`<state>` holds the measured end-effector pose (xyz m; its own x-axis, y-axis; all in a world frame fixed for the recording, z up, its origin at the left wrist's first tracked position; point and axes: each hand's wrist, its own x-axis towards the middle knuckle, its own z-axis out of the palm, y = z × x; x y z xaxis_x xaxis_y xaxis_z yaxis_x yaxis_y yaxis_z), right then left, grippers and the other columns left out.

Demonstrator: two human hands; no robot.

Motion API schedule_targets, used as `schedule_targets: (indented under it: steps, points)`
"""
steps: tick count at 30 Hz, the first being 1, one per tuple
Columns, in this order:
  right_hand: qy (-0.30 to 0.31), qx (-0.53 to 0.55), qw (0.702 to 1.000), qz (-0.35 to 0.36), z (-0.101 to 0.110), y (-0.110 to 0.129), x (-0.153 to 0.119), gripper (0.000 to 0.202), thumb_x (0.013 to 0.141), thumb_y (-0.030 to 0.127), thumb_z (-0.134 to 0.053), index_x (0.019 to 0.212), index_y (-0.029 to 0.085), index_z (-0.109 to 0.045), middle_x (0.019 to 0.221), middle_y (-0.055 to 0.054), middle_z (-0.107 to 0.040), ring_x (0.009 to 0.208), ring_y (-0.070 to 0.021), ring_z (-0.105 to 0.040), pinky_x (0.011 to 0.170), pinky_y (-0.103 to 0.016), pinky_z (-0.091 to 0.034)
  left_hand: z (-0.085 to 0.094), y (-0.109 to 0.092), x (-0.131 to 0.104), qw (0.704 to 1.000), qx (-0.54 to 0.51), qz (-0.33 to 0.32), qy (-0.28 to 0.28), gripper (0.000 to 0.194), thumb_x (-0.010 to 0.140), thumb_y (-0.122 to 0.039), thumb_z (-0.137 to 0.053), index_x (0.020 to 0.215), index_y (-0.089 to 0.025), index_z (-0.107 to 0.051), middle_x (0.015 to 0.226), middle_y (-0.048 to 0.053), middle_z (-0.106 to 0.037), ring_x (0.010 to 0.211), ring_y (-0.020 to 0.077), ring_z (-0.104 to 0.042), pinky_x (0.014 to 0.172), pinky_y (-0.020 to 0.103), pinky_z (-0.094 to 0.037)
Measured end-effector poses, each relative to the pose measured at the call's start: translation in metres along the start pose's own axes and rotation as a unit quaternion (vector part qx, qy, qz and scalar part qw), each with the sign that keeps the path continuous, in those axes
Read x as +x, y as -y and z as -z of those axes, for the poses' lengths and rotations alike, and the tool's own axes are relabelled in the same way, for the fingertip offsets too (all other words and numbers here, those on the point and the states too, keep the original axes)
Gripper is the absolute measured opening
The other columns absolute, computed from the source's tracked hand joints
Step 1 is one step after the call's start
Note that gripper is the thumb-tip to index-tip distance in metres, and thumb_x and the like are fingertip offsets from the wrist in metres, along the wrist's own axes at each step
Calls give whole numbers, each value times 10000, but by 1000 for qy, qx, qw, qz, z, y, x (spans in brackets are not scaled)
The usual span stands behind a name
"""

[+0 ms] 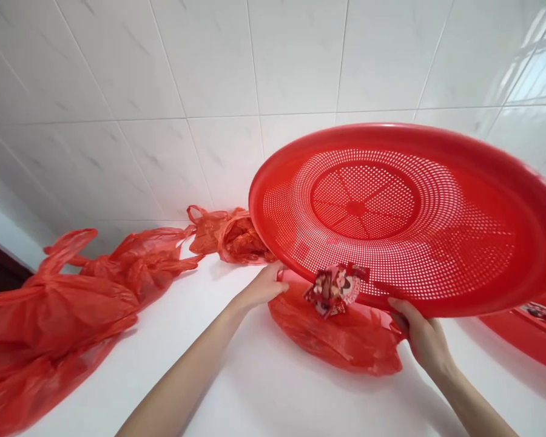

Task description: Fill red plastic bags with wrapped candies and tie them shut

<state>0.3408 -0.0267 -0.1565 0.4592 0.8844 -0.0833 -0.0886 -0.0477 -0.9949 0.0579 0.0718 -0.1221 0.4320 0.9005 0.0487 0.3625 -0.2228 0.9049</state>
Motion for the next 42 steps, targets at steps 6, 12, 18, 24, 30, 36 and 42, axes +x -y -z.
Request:
schedule_targets:
  steps: [6, 12, 18, 24, 30, 36, 42]
  points:
    - [-10, 7, 999, 33, -1, 7, -5, 367, 635, 429, -723, 502, 239, -439, 486, 52, -349, 460, -107, -307, 402, -270, -242, 1, 9, 3, 1000, -14, 1, 2, 654, 582, 3, -488, 1202, -149, -634, 1385, 122, -641, 1324, 283, -565, 1144, 427, -402]
    - [16, 64, 997, 44, 0, 4, -1, 452, 696, 393, -695, 480, 257, -322, 453, 79, -256, 428, -81, -216, 397, -266, -180, 2, 4, -1, 1000, -13, -5, 2, 627, 590, -30, -509, 1190, -155, -643, 1375, 112, -647, 1327, 297, -555, 1136, 436, -407]
    - [60, 117, 991, -22, 0, 8, 9, 442, 713, 410, -678, 517, 267, -309, 351, 102, -237, 343, -62, -157, 342, -239, -125, 7, -20, -12, 997, 39, -26, 64, 597, 604, -46, -486, 1172, -133, -651, 1283, 103, -687, 1225, 276, -608, 1026, 356, -479]
    - [160, 126, 970, -134, 8, 7, 20, 500, 738, 510, -643, 542, 279, -245, 317, 85, -244, 311, -79, -213, 313, -235, -240, 12, -34, -21, 978, 107, -57, 172, 566, 632, -104, -520, 1176, -163, -664, 1178, 57, -694, 1082, 253, -627, 889, 311, -508]
    - [155, 128, 968, -147, 16, 1, 34, 498, 787, 498, -635, 593, 272, -235, 332, 82, -269, 315, -87, -252, 332, -233, -310, 13, -40, -25, 970, 117, -41, 209, 542, 672, -141, -574, 1205, -189, -658, 1160, 52, -688, 1043, 251, -630, 814, 292, -504]
    - [185, 136, 961, -156, 18, 1, 44, 418, 785, 489, -666, 628, 263, -352, 360, 80, -328, 321, -87, -244, 325, -234, -310, 17, -54, -32, 966, 156, -39, 201, 578, 658, -145, -579, 1231, -213, -621, 1251, 50, -646, 1065, 247, -613, 787, 283, -486]
    - [197, 110, 964, -143, 12, 4, 43, 335, 872, 540, -575, 832, 207, -580, 617, -53, -685, 333, -78, -225, 280, -237, -209, 12, -65, -40, 947, 209, -40, 238, 376, 623, -150, -585, 995, -203, -594, 1057, 39, -620, 862, 213, -589, 638, 265, -424]
